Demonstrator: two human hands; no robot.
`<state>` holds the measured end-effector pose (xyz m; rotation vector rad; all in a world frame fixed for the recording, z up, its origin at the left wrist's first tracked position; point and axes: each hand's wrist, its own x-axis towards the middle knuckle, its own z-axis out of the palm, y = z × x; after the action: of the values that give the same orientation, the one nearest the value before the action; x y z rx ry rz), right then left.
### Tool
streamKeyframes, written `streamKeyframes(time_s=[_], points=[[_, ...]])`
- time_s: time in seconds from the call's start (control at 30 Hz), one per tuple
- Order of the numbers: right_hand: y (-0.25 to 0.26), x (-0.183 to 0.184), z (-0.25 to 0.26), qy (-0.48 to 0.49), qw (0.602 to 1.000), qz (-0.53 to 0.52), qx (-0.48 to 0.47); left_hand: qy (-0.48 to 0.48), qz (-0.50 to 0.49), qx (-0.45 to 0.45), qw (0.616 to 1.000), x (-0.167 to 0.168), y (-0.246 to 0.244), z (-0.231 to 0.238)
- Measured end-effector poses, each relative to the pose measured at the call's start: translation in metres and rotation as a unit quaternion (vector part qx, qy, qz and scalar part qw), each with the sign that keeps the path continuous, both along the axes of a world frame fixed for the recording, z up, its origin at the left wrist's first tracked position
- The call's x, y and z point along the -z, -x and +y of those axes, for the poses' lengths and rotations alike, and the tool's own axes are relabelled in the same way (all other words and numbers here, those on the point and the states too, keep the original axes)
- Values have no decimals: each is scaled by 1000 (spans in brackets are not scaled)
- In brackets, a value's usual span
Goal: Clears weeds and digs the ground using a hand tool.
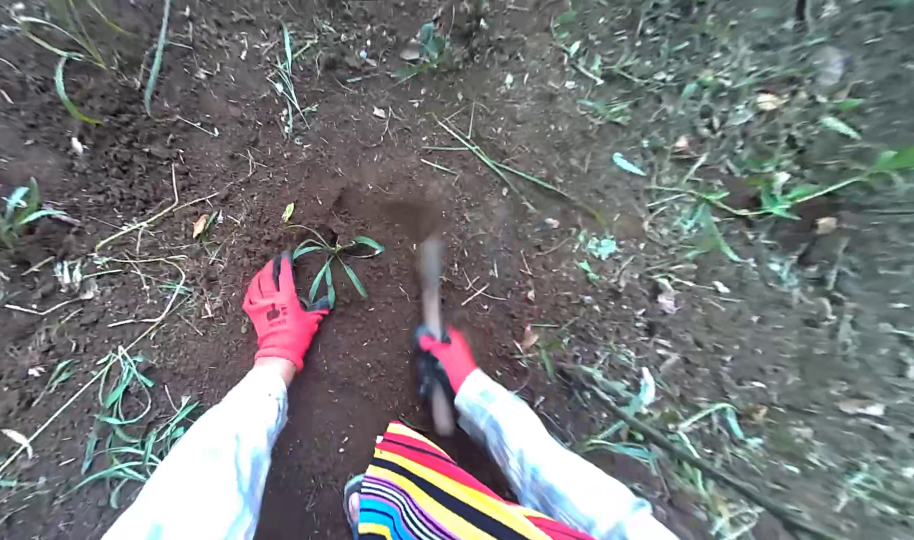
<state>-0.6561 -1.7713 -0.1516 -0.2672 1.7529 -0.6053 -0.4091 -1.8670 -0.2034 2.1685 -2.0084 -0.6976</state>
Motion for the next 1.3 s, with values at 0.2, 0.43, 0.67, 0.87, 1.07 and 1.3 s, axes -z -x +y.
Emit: streamKeyframes(time_s=[0.2,0.43,0.67,0.87,1.07,1.3], points=[[6,-7,-1,74,994,-45,72,-84,44,21,995,-17,35,-43],[27,-9,-35,42,999,-22,-14,-59,125,24,990,-10,22,-54],[9,8,-45,-22,994,-6,-111,-109,92,53,988,-18,26,-69],[23,16,-31,65,997,-1,43,-80,122,66,987,-2,17,-54],[34,10,-7,44,997,-34,53,-136,125,75,980,-13,9,-52],[-9,4,47,-31,998,47,-20,-92,154,66,981,-30,18,20]])
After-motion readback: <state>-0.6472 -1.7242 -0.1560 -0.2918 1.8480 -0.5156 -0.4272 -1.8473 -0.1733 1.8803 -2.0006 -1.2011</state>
